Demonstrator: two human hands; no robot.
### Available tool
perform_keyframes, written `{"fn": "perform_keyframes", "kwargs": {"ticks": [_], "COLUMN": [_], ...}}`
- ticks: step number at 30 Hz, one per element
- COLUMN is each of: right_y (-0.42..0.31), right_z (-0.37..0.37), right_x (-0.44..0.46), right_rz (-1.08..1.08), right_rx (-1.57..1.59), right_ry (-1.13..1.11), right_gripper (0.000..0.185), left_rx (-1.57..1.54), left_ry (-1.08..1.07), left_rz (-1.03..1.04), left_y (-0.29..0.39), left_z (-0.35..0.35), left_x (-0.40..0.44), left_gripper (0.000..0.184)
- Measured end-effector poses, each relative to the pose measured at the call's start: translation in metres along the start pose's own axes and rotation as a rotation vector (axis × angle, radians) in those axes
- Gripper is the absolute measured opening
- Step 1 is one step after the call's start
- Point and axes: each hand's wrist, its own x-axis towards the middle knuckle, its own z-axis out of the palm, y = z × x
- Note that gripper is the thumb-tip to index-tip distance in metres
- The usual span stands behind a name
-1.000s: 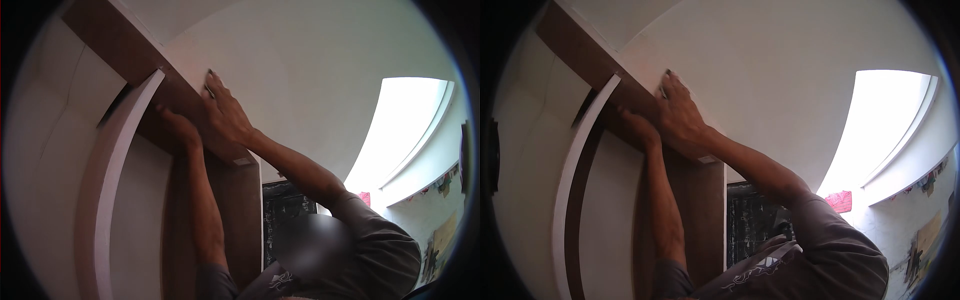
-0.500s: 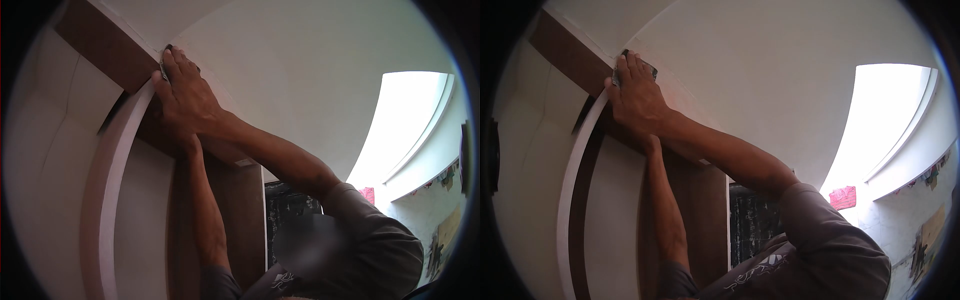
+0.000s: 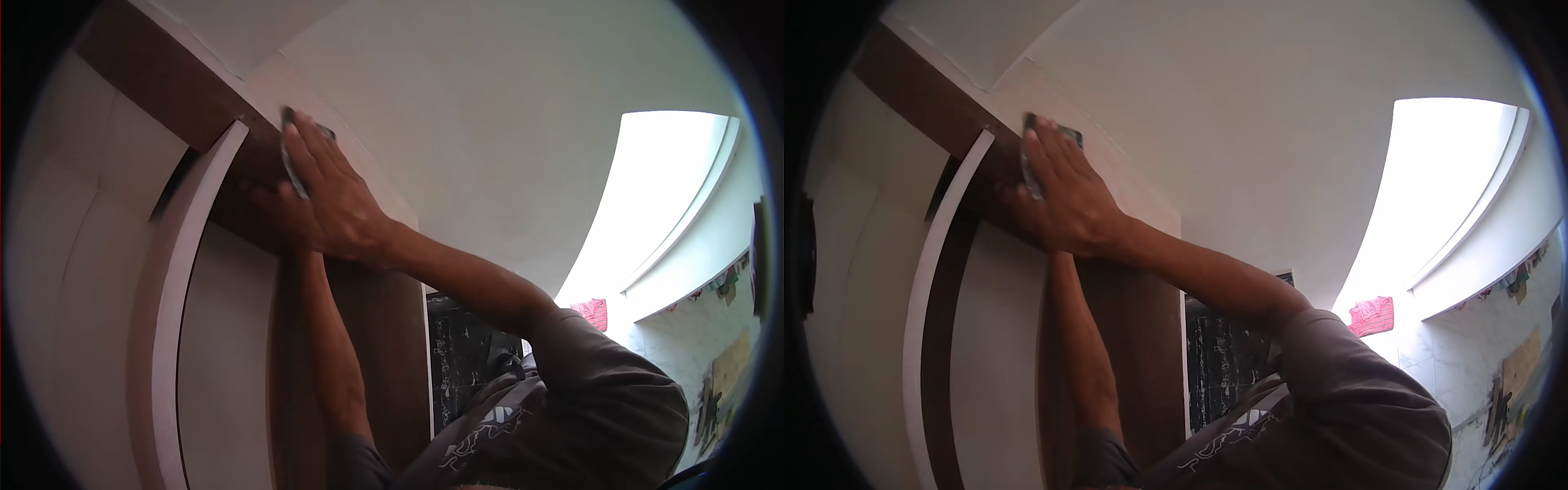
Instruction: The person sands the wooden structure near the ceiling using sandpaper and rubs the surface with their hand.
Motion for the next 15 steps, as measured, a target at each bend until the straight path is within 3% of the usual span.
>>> {"fn": "perform_keyframes", "kwargs": {"ticks": [2, 5, 8, 10, 12, 14, 15], "right_y": [0.018, 0.023, -0.019, -0.007, 0.009, 0.022, 0.022], "right_z": [-0.009, 0.014, 0.016, 0.012, 0.006, -0.006, -0.003], "right_x": [-0.051, -0.020, 0.055, 0.031, -0.012, -0.061, -0.054], "right_rz": [0.067, -0.077, 0.136, 0.020, -0.030, -0.019, 0.000], "right_rx": [-0.041, -0.165, 0.010, -0.005, -0.030, -0.069, -0.052], "right_ry": [-0.078, 0.039, 0.058, 0.073, 0.054, -0.006, 0.014], "right_gripper": [0.063, 0.064, 0.065, 0.065, 0.065, 0.065, 0.065], "left_rx": [0.015, 0.306, 0.568, 0.734, 0.574, 0.083, 0.267], "left_ry": [-0.014, -0.006, -0.042, -0.065, -0.057, -0.007, 0.022], "left_rz": [0.035, 0.295, 0.509, 0.637, 0.466, -0.008, 0.258], "left_y": [-0.006, -0.047, -0.062, -0.063, -0.053, 0.000, -0.014], "left_z": [-0.003, -0.013, -0.021, -0.023, -0.021, -0.002, -0.005], "left_x": [-0.003, 0.015, 0.022, 0.017, 0.014, 0.000, 0.003], "left_gripper": [0.061, 0.064, 0.067, 0.069, 0.069, 0.067, 0.065]}}
